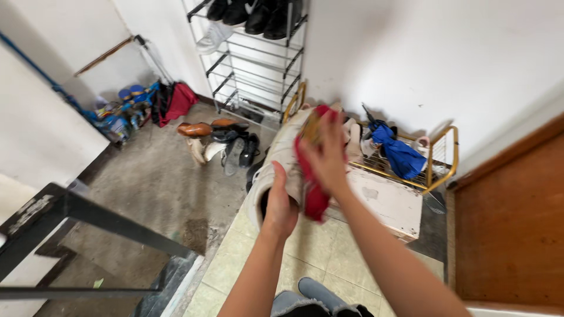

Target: The person cleans a white sneaker using a red cloth and water from an orange scoop. They wipe the upper, sides, and sole, then place the shoe back on a metal shoe rack among other footwear.

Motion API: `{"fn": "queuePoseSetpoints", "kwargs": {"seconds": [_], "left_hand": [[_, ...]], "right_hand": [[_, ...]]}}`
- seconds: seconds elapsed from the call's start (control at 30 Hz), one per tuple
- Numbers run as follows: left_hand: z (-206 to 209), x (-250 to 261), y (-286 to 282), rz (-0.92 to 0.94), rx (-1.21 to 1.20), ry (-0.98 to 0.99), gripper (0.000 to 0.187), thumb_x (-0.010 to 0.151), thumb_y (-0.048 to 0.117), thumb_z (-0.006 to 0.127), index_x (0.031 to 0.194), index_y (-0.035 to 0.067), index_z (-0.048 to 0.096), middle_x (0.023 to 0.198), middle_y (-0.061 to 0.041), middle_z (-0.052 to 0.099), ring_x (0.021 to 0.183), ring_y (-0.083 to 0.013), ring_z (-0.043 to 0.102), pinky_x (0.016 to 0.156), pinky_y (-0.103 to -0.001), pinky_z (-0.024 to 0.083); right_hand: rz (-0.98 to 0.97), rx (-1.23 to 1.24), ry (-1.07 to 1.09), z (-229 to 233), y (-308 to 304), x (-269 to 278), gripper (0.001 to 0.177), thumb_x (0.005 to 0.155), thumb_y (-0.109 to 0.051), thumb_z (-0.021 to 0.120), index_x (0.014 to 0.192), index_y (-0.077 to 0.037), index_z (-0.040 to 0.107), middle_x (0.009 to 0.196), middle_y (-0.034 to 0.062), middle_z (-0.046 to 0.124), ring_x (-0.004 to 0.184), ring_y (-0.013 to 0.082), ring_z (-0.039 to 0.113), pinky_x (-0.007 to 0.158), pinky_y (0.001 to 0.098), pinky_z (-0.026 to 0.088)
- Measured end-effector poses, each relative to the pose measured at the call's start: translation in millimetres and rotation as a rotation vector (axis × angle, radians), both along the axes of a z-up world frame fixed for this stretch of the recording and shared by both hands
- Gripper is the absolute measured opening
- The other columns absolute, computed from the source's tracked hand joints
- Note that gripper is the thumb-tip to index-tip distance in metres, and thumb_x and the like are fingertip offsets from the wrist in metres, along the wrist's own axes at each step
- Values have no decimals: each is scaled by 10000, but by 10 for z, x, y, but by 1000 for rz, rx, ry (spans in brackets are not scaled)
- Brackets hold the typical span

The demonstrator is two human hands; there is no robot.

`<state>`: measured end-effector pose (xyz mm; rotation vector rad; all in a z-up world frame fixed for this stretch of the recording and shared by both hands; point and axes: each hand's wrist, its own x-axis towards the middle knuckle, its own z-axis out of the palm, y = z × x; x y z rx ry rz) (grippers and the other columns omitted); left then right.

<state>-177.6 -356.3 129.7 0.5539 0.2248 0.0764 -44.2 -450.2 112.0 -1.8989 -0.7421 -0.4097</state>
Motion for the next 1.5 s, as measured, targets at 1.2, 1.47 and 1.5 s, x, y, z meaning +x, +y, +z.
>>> {"fn": "queuePoseSetpoints", "kwargs": {"seconds": [1.2, 1.47, 1.5], "left_hand": [[-311, 1516, 2537, -20, 133, 59, 681, 1041, 528, 383, 1471, 12, 494, 1414, -128, 579, 1242, -230, 577, 1043, -392, 473], [-440, 1760, 2878, -45, 163, 3, 673, 1036, 512, 422, 1483, 10, 460, 1465, -100, 565, 1294, -207, 570, 1097, -375, 452], [-448, 1751, 2852, -20, 215, 18, 665, 1038, 506, 441, 1491, 19, 447, 1494, -87, 549, 1327, -196, 551, 1123, -369, 431]], "right_hand": [[-99, -205, 162, 118, 2392, 612, 434, 1069, -283, 477, 1452, -132, 614, 1526, 140, 547, 1559, 346, 351, 1254, 411, 300], [-214, -398, -77, -189, 2776, 1163, 575, 1122, -239, 430, 1661, -82, 306, 1759, 185, 173, 1638, 363, 68, 1287, 558, 63], [-325, -393, -29, -193, 2739, 1388, 606, 1108, -276, 480, 1661, -102, 305, 1758, 168, 141, 1620, 350, 39, 1285, 554, 64]]}}
